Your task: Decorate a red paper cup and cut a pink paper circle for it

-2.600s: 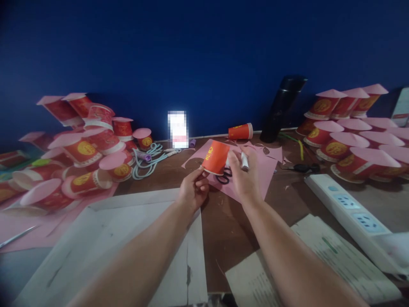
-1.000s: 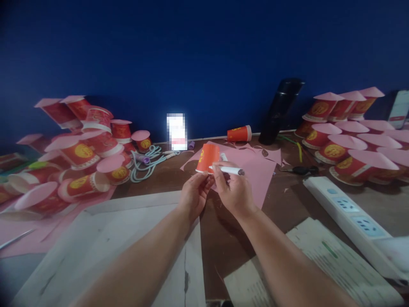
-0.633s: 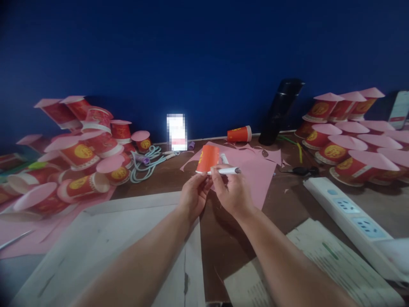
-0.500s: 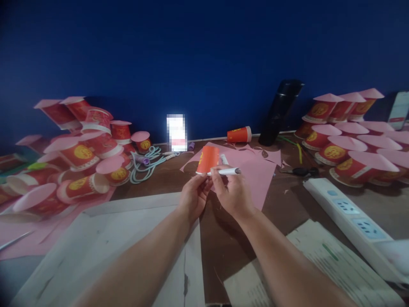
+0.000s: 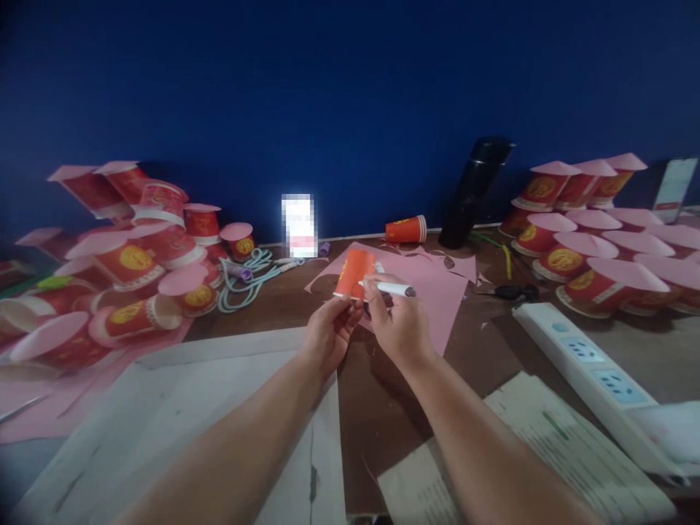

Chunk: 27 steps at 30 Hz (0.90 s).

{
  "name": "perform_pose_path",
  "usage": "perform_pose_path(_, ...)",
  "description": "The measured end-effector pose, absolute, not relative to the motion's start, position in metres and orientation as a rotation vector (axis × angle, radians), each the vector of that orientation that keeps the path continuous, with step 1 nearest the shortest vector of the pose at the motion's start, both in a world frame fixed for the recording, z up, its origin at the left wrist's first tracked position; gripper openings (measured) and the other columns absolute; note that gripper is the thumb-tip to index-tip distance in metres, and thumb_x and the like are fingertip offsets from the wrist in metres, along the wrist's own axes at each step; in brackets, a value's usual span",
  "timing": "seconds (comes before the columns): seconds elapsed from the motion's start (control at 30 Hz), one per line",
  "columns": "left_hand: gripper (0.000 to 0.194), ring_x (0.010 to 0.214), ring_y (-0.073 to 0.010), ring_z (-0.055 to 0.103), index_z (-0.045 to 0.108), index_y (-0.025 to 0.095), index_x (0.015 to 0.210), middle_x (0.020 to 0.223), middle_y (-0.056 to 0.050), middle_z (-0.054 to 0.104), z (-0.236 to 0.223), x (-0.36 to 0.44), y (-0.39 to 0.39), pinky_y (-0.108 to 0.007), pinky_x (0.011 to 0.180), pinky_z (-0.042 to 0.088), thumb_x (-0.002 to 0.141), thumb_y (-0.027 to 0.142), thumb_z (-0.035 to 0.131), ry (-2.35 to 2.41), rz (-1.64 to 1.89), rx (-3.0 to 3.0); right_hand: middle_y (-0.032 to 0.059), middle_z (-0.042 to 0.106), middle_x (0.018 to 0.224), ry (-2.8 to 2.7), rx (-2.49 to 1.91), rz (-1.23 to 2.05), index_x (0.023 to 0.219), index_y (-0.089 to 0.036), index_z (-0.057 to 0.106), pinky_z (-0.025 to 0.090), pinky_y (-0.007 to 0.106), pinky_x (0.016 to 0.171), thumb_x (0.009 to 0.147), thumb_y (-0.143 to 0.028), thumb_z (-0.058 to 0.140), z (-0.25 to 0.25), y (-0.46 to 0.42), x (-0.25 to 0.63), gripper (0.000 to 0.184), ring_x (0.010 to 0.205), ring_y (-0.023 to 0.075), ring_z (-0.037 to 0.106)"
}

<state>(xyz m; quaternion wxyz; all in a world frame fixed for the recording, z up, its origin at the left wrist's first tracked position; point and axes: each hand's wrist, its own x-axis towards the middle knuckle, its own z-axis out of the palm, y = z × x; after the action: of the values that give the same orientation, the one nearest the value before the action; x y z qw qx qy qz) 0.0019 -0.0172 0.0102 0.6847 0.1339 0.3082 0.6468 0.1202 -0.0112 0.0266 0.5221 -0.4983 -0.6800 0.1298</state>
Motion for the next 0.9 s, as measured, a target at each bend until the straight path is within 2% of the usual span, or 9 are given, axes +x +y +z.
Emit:
perform_pose_path(0.23,0.006,0.061,-0.0092,0.064,0.065,0.008,0.069,0.064,-0.005,0.067,0.0126,0.0019,-0.0179,-0.018,0.062,0.053,0.072,0.012,0.068,0.707,1.437,0.285,0.0073,0.073,0.088,-1.614,-1.233,0.311,0.097,-0.019,0.067,0.052,0.029,0.065,0.091,-0.042,0.050,0.0294,-0.0127,0.1198,0.029,0.071,0.0187,0.068)
perform_pose_path(0.57,0.006,0.061,-0.0092,0.065,0.063,0.008,0.066,0.062,-0.004,0.064,0.0148,0.0019,-0.0176,-0.017,0.059,0.053,0.072,0.009,0.064,0.728,1.438,0.236,0.0026,0.069,0.067,-1.645,-1.279,0.378,0.083,-0.019,0.068,0.047,0.025,0.057,0.090,-0.042,0.050,0.0318,-0.0166,0.1184,0.030,0.058,0.0154,0.064)
perform_pose_path(0.9,0.007,0.060,-0.0092,0.064,0.063,0.008,0.067,0.062,-0.004,0.064,0.0140,0.0004,-0.0167,-0.018,0.060,0.053,0.074,0.008,0.062,0.700,1.441,0.197,0.0036,0.069,0.073,-1.508,-1.191,0.235,0.089,-0.018,0.067,0.046,0.025,0.054,0.090,-0.041,0.050,0.0333,-0.0175,0.1186,0.029,0.056,0.0137,0.061)
